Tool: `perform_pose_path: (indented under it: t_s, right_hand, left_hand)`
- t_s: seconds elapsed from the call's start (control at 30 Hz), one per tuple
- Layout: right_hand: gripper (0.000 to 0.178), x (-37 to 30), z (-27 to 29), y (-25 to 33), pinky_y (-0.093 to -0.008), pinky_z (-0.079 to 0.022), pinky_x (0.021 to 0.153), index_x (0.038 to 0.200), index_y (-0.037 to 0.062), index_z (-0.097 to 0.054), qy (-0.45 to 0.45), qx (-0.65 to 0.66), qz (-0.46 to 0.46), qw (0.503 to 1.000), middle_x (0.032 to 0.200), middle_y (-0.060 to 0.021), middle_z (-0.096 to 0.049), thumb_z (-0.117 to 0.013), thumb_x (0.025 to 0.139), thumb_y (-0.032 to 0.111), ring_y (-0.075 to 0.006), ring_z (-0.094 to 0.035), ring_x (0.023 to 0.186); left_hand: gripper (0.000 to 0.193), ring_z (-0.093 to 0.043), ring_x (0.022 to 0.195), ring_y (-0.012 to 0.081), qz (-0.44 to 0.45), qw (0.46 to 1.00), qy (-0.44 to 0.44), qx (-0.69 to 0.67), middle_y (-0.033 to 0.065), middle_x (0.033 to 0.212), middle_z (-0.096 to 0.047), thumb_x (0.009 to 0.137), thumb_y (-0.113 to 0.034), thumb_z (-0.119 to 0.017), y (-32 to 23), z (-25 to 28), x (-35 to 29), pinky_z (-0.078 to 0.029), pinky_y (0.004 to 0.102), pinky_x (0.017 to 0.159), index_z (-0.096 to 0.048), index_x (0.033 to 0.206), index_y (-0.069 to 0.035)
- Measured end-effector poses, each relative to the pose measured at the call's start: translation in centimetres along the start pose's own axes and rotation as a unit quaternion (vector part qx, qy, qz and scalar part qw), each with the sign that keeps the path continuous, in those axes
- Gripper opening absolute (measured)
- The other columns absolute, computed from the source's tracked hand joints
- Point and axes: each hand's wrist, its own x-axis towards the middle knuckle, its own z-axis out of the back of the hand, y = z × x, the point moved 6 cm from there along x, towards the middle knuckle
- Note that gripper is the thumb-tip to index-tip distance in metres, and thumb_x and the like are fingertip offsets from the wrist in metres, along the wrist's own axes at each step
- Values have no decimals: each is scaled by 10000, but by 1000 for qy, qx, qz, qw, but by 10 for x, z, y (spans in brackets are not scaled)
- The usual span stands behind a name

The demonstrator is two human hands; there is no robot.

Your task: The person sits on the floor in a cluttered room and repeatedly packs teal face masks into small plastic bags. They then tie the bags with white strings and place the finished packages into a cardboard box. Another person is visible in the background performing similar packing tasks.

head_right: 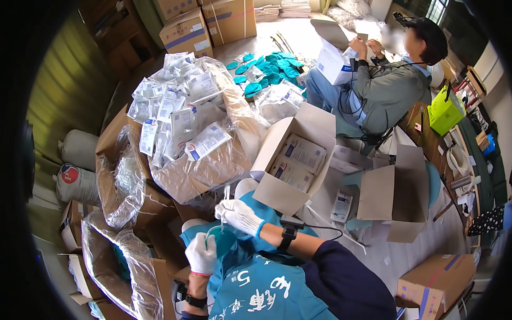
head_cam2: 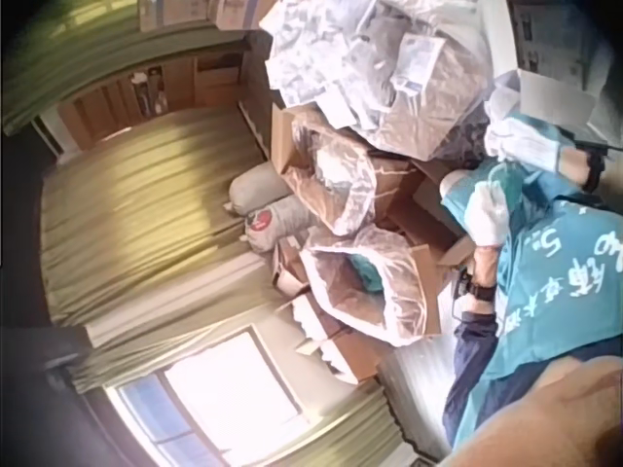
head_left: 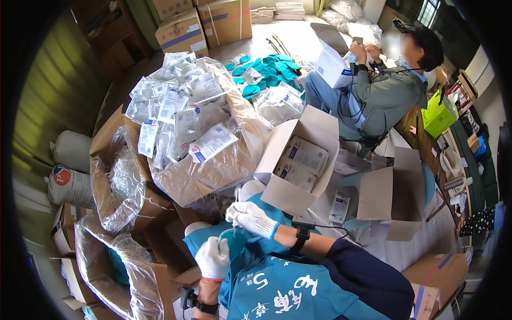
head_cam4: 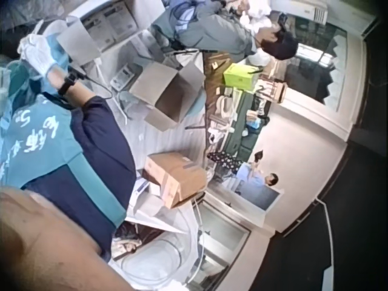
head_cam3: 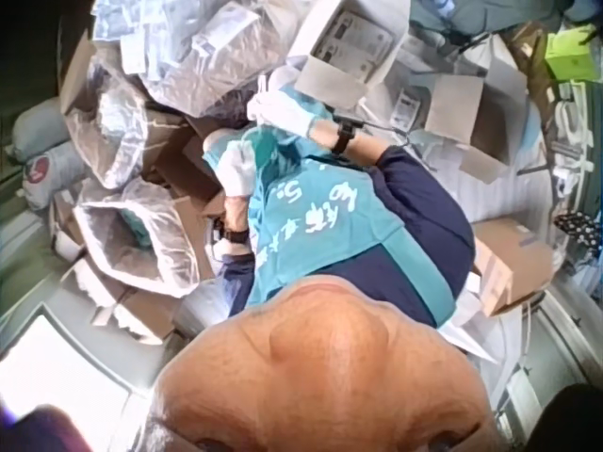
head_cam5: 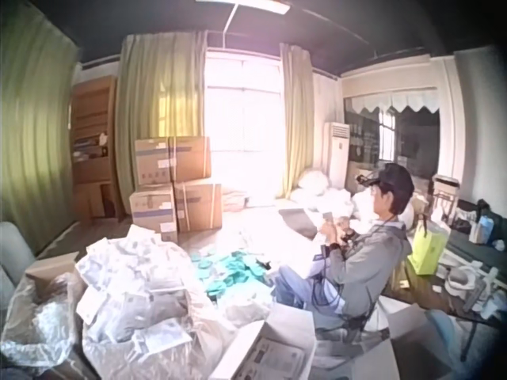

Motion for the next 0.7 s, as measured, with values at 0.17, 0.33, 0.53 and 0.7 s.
perform_pose_path:
  t_s: [0.17,0.33,0.53,0.7]
  right_hand:
    - [296,-23,-49,45,-304,-458,711,797,87,-522,95,391,-10,915,718,-36,-491,-552,1041,253,-181,-523,711]
    - [400,-40,-41,42,-260,-277,463,738,143,-465,128,295,-68,944,584,30,-347,-480,1066,371,-94,-330,493]
    - [339,-50,-16,71,-274,-389,501,734,167,-443,-8,510,-123,851,617,26,-385,-440,1046,299,-126,-406,532]
    - [230,-78,218,121,-301,-327,434,869,140,-492,-172,369,171,897,491,66,-291,-471,1028,305,-86,-324,412]
  left_hand:
    - [365,-509,587,135,201,928,37,-310,74,652,-574,1045,-320,-545,23,-24,-15,-444,363,568,-658,952,14]
    - [497,-426,608,87,197,934,96,-283,36,594,-481,1056,-385,-511,16,1,-24,-405,307,542,-660,839,36]
    - [515,-406,546,205,141,952,96,-255,149,623,-432,1056,-390,-492,3,36,-27,-417,359,536,-551,746,17]
    - [379,-424,674,42,326,888,-125,-298,-50,693,-490,1064,-239,-510,96,93,-86,-363,262,567,-575,770,-9]
